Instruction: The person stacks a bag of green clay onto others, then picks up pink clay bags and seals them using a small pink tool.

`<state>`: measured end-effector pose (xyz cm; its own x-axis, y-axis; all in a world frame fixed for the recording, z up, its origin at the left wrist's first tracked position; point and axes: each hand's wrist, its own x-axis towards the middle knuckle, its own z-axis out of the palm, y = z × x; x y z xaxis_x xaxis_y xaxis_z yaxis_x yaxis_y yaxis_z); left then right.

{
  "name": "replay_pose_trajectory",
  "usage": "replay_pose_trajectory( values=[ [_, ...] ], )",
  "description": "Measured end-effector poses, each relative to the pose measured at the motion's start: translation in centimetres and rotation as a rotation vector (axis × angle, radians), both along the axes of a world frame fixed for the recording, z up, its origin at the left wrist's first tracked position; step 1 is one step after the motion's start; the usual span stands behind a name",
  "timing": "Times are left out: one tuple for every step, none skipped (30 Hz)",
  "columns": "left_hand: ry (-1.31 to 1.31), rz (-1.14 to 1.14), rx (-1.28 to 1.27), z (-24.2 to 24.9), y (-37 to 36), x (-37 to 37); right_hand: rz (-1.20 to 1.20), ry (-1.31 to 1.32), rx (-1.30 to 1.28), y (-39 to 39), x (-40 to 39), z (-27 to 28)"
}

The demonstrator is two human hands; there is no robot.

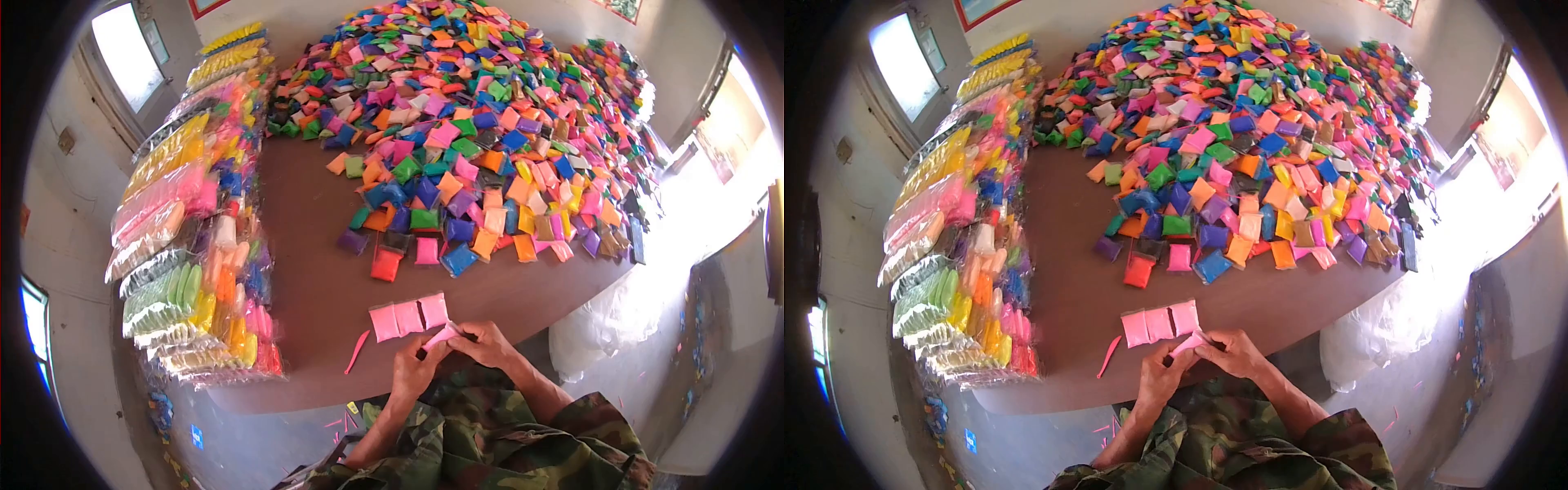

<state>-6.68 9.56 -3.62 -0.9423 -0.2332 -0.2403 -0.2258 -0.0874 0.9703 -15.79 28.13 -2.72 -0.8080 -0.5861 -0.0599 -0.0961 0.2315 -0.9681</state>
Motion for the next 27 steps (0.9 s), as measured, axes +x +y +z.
replay_pose_trajectory(
  values=[
    [0.036, 0.008, -0.024, -0.6, 0.1, 0.1, 0.000, 0.004, 0.017, -0.1, 0.1, 0.3],
    [0.075, 0.017, -0.049, -1.1, 0.1, 0.2, 0.007, 0.013, 0.015, -0.2, 0.0, 0.6],
    [0.112, 0.027, -0.074, -1.1, 0.2, 0.2, 0.015, 0.021, 0.013, -0.3, 0.1, 1.0],
    [0.156, 0.028, -0.093, -1.0, 0.2, 0.2, 0.022, 0.028, 0.010, -0.4, 0.1, 1.2],
    [0.200, 0.029, -0.111, -0.7, 0.2, 0.3, 0.032, 0.057, 0.011, -0.5, 0.1, 1.1],
    [0.244, 0.030, -0.127, -0.5, 0.3, 0.3, 0.042, 0.087, 0.014, -0.6, -0.1, 0.8],
    [0.189, 0.008, -0.144, -0.4, 0.3, 0.3, 0.054, 0.116, 0.017, -0.6, -0.2, 0.7],
    [0.133, -0.014, -0.162, -0.3, 0.0, 0.4, 0.040, 0.088, -0.003, -0.6, -0.1, 0.8],
    [0.078, -0.034, -0.181, -0.3, -0.1, 0.5, 0.027, 0.061, -0.025, -0.6, 0.0, 0.9],
    [0.072, -0.031, -0.172, -0.3, 0.0, 0.5, 0.016, 0.035, -0.048, -0.6, 0.1, 1.1],
    [0.067, -0.028, -0.164, -0.4, 0.1, 0.5, 0.020, 0.034, -0.067, -0.5, 0.1, 1.1],
    [0.063, -0.025, -0.159, -0.4, 0.1, 0.4, 0.023, 0.035, -0.087, -0.5, 0.1, 1.1],
    [0.050, -0.024, -0.118, -0.2, 0.1, 0.3, 0.026, 0.034, -0.108, -0.4, 0.0, 1.1],
    [0.033, -0.023, -0.077, 0.0, 0.2, 0.4, 0.036, 0.017, -0.124, -0.4, -0.1, 1.0],
    [0.014, -0.022, -0.034, 0.2, 0.2, 0.6, 0.047, -0.001, -0.139, -0.4, -0.2, 1.0],
    [0.002, -0.029, -0.062, 0.7, 0.2, 0.5, 0.057, -0.020, -0.152, -0.3, -0.3, 1.0],
    [-0.007, -0.020, -0.072, 1.3, 0.3, 0.5, 0.061, -0.021, -0.161, -0.2, -0.4, 1.2],
    [-0.016, -0.010, -0.085, 1.8, 0.5, 0.4, 0.065, -0.023, -0.171, -0.2, -0.4, 1.6],
    [-0.027, -0.001, -0.099, 2.2, 0.7, 0.4, 0.068, -0.025, -0.183, -0.1, -0.3, 1.8],
    [0.019, 0.014, -0.181, 2.3, 0.9, 0.5, 0.070, -0.024, -0.144, 0.0, -0.4, 1.0],
    [0.021, 0.025, -0.185, 2.2, 1.0, 0.6, 0.086, -0.007, -0.148, 0.1, -0.4, 0.5],
    [0.025, 0.033, -0.189, 1.8, 1.0, 0.8, 0.100, 0.013, -0.152, 0.2, -0.5, 0.2],
    [0.029, 0.040, -0.193, 1.3, 1.0, 0.8, 0.113, 0.034, -0.156, 0.3, -0.7, 0.1],
    [0.048, 0.049, -0.196, 0.6, 0.9, 0.9, 0.101, 0.078, -0.124, 0.5, -0.8, 0.9],
    [0.067, 0.057, -0.199, -0.1, 0.8, 0.9, 0.090, 0.104, -0.116, 0.6, -0.8, 0.7],
    [0.086, 0.065, -0.202, -0.6, 0.8, 0.9, 0.079, 0.131, -0.107, 0.7, -0.8, 0.4],
    [0.084, 0.073, -0.235, -0.3, 1.0, 0.7, 0.069, 0.157, -0.097, 0.7, -0.8, 0.1]
  ],
)
